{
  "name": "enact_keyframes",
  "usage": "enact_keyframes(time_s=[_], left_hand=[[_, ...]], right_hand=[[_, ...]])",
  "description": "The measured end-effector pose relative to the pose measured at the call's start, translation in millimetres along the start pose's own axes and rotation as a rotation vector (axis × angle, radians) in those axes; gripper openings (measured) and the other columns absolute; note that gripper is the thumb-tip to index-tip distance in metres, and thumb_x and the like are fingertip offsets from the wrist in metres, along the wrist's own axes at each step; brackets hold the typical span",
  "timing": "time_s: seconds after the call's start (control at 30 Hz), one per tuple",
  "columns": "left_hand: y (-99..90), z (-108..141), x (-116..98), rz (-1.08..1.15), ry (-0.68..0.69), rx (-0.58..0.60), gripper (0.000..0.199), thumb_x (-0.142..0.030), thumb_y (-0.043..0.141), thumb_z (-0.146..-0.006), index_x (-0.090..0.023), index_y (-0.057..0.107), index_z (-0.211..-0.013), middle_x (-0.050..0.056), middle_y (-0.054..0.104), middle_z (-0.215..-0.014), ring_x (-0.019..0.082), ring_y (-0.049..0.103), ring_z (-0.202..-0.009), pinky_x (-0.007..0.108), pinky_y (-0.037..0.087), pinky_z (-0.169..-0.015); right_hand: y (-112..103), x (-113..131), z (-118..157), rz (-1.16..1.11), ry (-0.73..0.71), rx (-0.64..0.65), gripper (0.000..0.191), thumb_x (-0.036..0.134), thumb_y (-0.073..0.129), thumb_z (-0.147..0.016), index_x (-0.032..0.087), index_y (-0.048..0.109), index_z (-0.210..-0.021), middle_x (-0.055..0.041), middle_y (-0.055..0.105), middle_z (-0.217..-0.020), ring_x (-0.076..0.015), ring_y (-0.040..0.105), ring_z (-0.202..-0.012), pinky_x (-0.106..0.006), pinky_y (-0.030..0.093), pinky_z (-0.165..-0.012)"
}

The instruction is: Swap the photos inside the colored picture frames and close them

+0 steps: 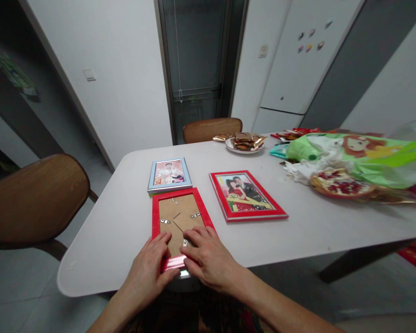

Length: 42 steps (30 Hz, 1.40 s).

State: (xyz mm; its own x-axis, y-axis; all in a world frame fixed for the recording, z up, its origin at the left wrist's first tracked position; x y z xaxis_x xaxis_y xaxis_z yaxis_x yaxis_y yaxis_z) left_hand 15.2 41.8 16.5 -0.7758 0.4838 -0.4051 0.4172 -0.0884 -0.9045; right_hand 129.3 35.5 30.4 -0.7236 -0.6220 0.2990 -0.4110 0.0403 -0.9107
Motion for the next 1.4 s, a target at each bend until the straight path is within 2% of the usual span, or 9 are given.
enact_keyframes(time_s=[0.13, 0.27, 0.4, 0.5, 0.67, 0.83, 0.97, 1.13, 1.4], left_hand=[[1.5, 0.5, 0.8, -0.008, 0.008, -0.003, 0.033, -0.028, 0.060, -0.066, -0.014, 0.054, -0.095, 0.014, 0.048, -0.123, 0.025, 0.041, -0.116, 0.046, 0.029, -0.098], [4.3, 0.3, 2.0, -0.014, 0.005, 0.012, 0.041, -0.027, 0.059, -0.066, -0.012, 0.051, -0.103, 0.016, 0.046, -0.124, 0.026, 0.039, -0.117, 0.047, 0.028, -0.099], [3.4, -0.1, 2.4, 0.011, -0.005, 0.004, 0.032, -0.024, 0.059, -0.066, -0.012, 0.054, -0.096, 0.015, 0.047, -0.124, 0.025, 0.038, -0.118, 0.045, 0.028, -0.100], [3.3, 1.1, 2.7, 0.040, 0.000, -0.008, 0.037, -0.022, 0.060, -0.064, -0.012, 0.052, -0.099, 0.014, 0.046, -0.124, 0.024, 0.038, -0.118, 0.044, 0.029, -0.099], [5.8, 1.9, 5.7, 0.060, -0.001, -0.015, 0.026, -0.022, 0.060, -0.064, -0.016, 0.054, -0.089, 0.012, 0.046, -0.125, 0.025, 0.038, -0.118, 0.047, 0.028, -0.099], [6.0, 0.9, 6.4, 0.058, 0.004, -0.012, 0.039, -0.023, 0.061, -0.063, -0.015, 0.051, -0.100, 0.013, 0.046, -0.125, 0.026, 0.038, -0.118, 0.049, 0.028, -0.098], [4.8, 1.9, 5.6, 0.061, 0.005, -0.011, 0.034, -0.025, 0.061, -0.064, -0.016, 0.053, -0.096, 0.012, 0.046, -0.125, 0.026, 0.038, -0.118, 0.049, 0.027, -0.099], [2.7, 2.3, 5.2, 0.075, -0.014, -0.001, 0.027, -0.027, 0.061, -0.065, -0.016, 0.055, -0.089, 0.012, 0.049, -0.122, 0.025, 0.038, -0.118, 0.048, 0.026, -0.100], [0.8, 0.3, 3.4, 0.062, -0.031, 0.018, 0.025, -0.024, 0.062, -0.063, -0.015, 0.054, -0.085, 0.013, 0.048, -0.123, 0.026, 0.037, -0.119, 0.047, 0.025, -0.100]], right_hand=[[-0.1, -1.8, -8.0, -0.036, 0.035, -0.010, 0.022, 0.026, 0.045, -0.078, 0.023, 0.060, -0.094, -0.0060, 0.052, -0.100, -0.0192, 0.042, -0.093, -0.036, 0.033, -0.081], [5.9, -8.5, -35.3, -0.027, 0.086, -0.036, 0.029, 0.020, 0.039, -0.082, 0.019, 0.055, -0.106, -0.0072, 0.053, -0.096, -0.0175, 0.043, -0.090, -0.033, 0.034, -0.078], [13.5, -9.7, -66.8, 0.047, 0.124, 0.033, 0.025, 0.021, 0.040, -0.082, 0.018, 0.059, -0.099, -0.0076, 0.054, -0.091, -0.0176, 0.043, -0.086, -0.031, 0.033, -0.074], [17.9, -8.9, -80.5, 0.064, 0.122, 0.082, 0.023, 0.019, 0.043, -0.080, 0.018, 0.062, -0.094, -0.0076, 0.054, -0.089, -0.0175, 0.043, -0.084, -0.030, 0.032, -0.071], [23.5, -15.1, -83.6, -0.023, 0.149, 0.054, 0.025, 0.019, 0.043, -0.081, 0.023, 0.065, -0.093, -0.0052, 0.055, -0.086, -0.0155, 0.044, -0.083, -0.029, 0.031, -0.071], [25.8, -17.5, -81.0, -0.039, 0.102, 0.011, 0.026, 0.017, 0.044, -0.079, 0.025, 0.065, -0.093, -0.0041, 0.057, -0.087, -0.0157, 0.046, -0.085, -0.029, 0.032, -0.073], [21.3, -45.9, -90.9, -0.020, 0.255, -0.096, 0.028, 0.018, 0.042, -0.080, 0.017, 0.062, -0.099, -0.0065, 0.061, -0.092, -0.0156, 0.050, -0.087, -0.025, 0.034, -0.077], [24.8, -84.8, -112.9, 0.032, 0.471, -0.078, 0.025, 0.026, 0.043, -0.080, 0.015, 0.065, -0.083, -0.0083, 0.064, -0.082, -0.0171, 0.056, -0.078, -0.024, 0.036, -0.067], [30.5, -101.5, -124.8, 0.029, 0.594, -0.134, 0.021, 0.028, 0.048, -0.076, 0.013, 0.061, -0.080, -0.0120, 0.064, -0.081, -0.0203, 0.057, -0.077, -0.026, 0.035, -0.061]])
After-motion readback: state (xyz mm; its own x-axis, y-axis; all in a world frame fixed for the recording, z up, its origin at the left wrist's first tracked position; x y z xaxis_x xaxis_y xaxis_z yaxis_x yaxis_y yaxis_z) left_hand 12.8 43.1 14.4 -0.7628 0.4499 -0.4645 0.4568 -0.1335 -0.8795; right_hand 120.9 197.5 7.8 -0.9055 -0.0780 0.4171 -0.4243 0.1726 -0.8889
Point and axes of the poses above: each hand's wrist, its own z-axis away from the middle knuckle, its own y-axis out of the palm, x = y × z, the point moved 7 cm from there along -z, towards the middle knuckle
